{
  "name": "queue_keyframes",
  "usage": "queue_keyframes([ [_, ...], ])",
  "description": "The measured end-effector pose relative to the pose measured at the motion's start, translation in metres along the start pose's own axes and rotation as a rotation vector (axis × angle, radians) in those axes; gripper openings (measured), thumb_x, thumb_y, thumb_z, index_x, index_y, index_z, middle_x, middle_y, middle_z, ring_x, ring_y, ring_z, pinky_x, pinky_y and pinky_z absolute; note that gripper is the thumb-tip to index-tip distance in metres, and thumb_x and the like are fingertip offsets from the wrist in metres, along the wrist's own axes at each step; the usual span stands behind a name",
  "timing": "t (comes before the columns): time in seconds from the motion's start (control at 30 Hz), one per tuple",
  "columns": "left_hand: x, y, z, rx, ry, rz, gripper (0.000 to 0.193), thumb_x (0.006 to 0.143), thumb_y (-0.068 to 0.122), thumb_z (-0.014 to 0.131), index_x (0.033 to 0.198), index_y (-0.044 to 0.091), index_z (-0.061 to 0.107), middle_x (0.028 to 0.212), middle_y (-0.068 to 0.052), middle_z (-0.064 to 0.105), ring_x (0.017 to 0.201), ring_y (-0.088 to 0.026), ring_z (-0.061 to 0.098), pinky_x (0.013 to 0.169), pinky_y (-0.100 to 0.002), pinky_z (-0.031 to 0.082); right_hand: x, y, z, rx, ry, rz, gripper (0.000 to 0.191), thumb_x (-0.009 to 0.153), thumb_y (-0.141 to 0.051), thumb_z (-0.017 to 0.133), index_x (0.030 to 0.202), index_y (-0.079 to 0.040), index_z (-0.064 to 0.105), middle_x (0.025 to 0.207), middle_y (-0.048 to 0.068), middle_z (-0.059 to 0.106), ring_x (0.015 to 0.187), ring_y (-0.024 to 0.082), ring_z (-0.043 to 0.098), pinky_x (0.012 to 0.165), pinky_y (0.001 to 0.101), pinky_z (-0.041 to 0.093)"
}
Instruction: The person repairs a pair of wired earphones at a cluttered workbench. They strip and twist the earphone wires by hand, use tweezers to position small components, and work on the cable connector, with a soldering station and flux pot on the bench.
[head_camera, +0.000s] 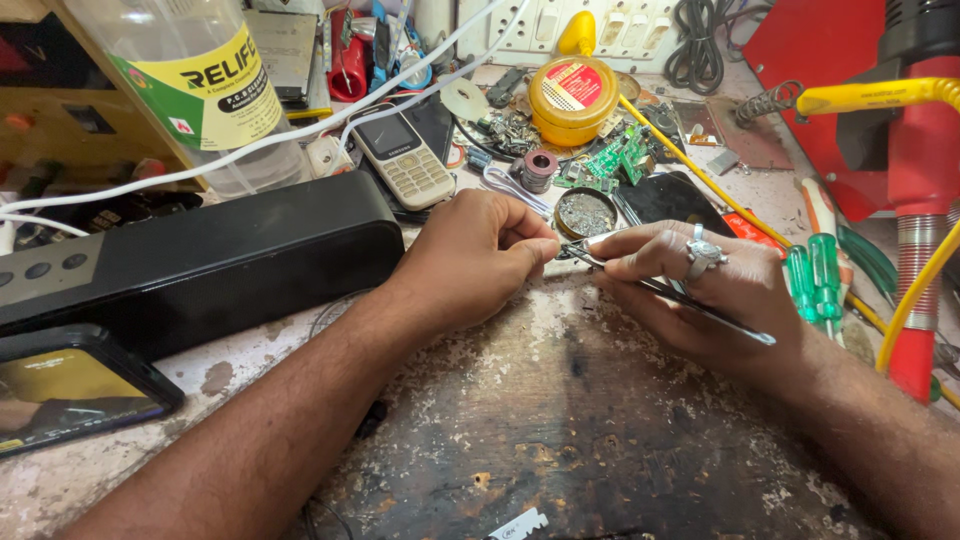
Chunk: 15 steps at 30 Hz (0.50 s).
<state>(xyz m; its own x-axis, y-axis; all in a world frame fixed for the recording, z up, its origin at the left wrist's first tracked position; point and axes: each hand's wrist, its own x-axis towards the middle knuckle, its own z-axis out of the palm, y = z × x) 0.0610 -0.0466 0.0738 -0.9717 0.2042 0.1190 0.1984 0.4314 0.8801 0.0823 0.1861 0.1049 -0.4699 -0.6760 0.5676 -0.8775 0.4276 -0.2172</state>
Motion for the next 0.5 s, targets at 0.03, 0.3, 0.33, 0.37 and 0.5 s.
queue_keyframes([
  [0.03, 0.000, 0.000, 0.000, -0.001, 0.000, -0.001, 0.018, 0.084, 0.023, 0.074, 0.091, 0.007, 0.080, 0.074, -0.004, 0.078, 0.065, -0.010, 0.071, 0.061, -0.029, 0.055, 0.000, 0.000, 0.000, 0.003, -0.004, 0.006, 0.024, 0.086, -0.005, 0.082, 0.101, -0.005, 0.063, 0.111, 0.013, 0.076, 0.093, 0.018, 0.078, 0.073, 0.0288, 0.063],
  [0.3, -0.003, 0.002, 0.000, 0.032, 0.017, 0.038, 0.017, 0.083, 0.023, 0.075, 0.092, 0.010, 0.080, 0.076, -0.004, 0.078, 0.067, -0.011, 0.073, 0.064, -0.030, 0.056, -0.005, 0.004, 0.001, 0.005, -0.008, 0.141, 0.019, 0.086, -0.011, 0.082, 0.097, -0.006, 0.067, 0.109, 0.010, 0.078, 0.091, 0.015, 0.078, 0.071, 0.0274, 0.063],
  [0.33, -0.004, 0.002, 0.000, 0.037, 0.021, 0.049, 0.017, 0.083, 0.023, 0.075, 0.093, 0.010, 0.081, 0.076, -0.004, 0.079, 0.068, -0.011, 0.073, 0.064, -0.030, 0.056, -0.006, 0.005, 0.001, 0.021, -0.005, 0.157, 0.018, 0.087, -0.011, 0.082, 0.096, -0.006, 0.067, 0.109, 0.010, 0.078, 0.093, 0.015, 0.078, 0.074, 0.0281, 0.063],
  [0.37, -0.005, 0.002, 0.000, 0.042, 0.025, 0.060, 0.017, 0.083, 0.022, 0.075, 0.093, 0.010, 0.081, 0.076, -0.005, 0.079, 0.068, -0.011, 0.074, 0.065, -0.030, 0.057, -0.006, 0.006, 0.001, 0.036, -0.001, 0.172, 0.018, 0.087, -0.012, 0.081, 0.095, -0.006, 0.067, 0.109, 0.010, 0.078, 0.096, 0.015, 0.078, 0.077, 0.0288, 0.064],
  [0.5, -0.007, 0.004, 0.000, 0.057, 0.026, 0.054, 0.017, 0.083, 0.022, 0.076, 0.094, 0.011, 0.081, 0.078, -0.005, 0.079, 0.070, -0.012, 0.074, 0.066, -0.030, 0.057, -0.008, 0.010, 0.003, 0.216, 0.004, 0.227, 0.017, 0.090, -0.012, 0.077, 0.099, -0.004, 0.065, 0.108, 0.012, 0.075, 0.106, 0.018, 0.076, 0.085, 0.0296, 0.064],
])
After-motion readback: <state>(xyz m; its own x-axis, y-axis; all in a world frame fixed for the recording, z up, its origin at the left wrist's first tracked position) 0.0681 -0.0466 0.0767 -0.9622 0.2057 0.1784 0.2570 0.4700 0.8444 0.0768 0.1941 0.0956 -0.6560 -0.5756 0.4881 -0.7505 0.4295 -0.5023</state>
